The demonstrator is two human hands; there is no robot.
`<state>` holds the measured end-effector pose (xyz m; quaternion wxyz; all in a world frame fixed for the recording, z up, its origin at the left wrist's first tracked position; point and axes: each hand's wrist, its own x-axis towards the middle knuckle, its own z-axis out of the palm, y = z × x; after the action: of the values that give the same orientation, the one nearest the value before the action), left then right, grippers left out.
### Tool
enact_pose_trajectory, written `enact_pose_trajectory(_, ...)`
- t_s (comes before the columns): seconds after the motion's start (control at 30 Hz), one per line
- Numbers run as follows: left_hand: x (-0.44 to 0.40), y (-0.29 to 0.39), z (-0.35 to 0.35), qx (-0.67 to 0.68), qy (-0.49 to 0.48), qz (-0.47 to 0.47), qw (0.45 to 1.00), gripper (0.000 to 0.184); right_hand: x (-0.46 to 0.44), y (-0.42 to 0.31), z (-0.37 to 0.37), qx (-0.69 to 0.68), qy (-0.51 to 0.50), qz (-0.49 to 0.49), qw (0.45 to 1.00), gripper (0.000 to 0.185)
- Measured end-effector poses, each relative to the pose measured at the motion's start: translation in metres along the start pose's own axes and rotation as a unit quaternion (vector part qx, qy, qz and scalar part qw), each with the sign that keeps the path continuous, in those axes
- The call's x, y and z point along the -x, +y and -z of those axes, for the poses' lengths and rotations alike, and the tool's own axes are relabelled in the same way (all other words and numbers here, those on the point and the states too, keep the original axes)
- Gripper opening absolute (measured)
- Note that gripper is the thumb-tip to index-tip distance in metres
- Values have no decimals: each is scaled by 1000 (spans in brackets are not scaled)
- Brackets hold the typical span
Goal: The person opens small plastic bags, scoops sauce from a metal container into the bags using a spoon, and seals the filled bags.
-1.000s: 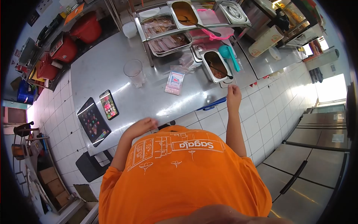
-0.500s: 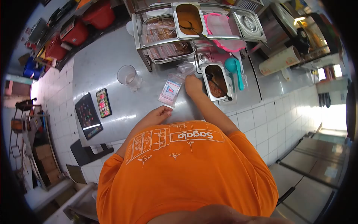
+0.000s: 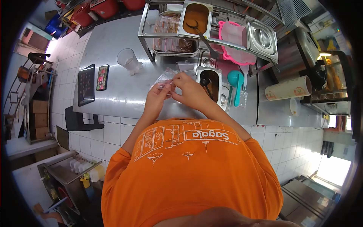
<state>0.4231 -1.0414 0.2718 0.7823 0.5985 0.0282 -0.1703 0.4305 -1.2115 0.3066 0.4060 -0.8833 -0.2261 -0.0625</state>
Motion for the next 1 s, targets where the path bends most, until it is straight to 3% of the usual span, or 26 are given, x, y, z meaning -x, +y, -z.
enact_pose_trajectory(0.07, 0, -2, 1, -17, 24, -1, 1000, 30, 7, 1, 7, -95, 41, 18, 994, 24)
enact_pose_trajectory(0.17, 7, -2, -4, -87, 20, -33, 995, 32, 15, 9, 10, -253, 20, -140, 957, 26)
enact_pose_trajectory(0.27, 16, 4, -18, -123, 28, -69, 990, 37, 19, 6, 21, -207, -83, -164, 961, 29)
enact_pose_trajectory(0.47, 23, -1, -21, -170, 38, -65, 983, 47, 25, 3, 23, -172, -27, -205, 963, 22)
enact_pose_trajectory(0.67, 31, -5, -20, -212, 100, -79, 969, 61, 27, 7, 12, -143, -39, -116, 982, 18)
enact_pose_trajectory(0.77, 34, -6, -24, -230, 190, -154, 942, 59, 30, 12, 4, -208, -11, -113, 971, 17)
enact_pose_trajectory(0.87, 40, 6, -31, -274, 216, -95, 933, 50, 30, 14, 4, -197, 26, -118, 973, 15)
enact_pose_trajectory(1.0, 43, -4, -35, -235, 165, -87, 954, 39, 33, 18, 1, -230, 11, -140, 963, 14)
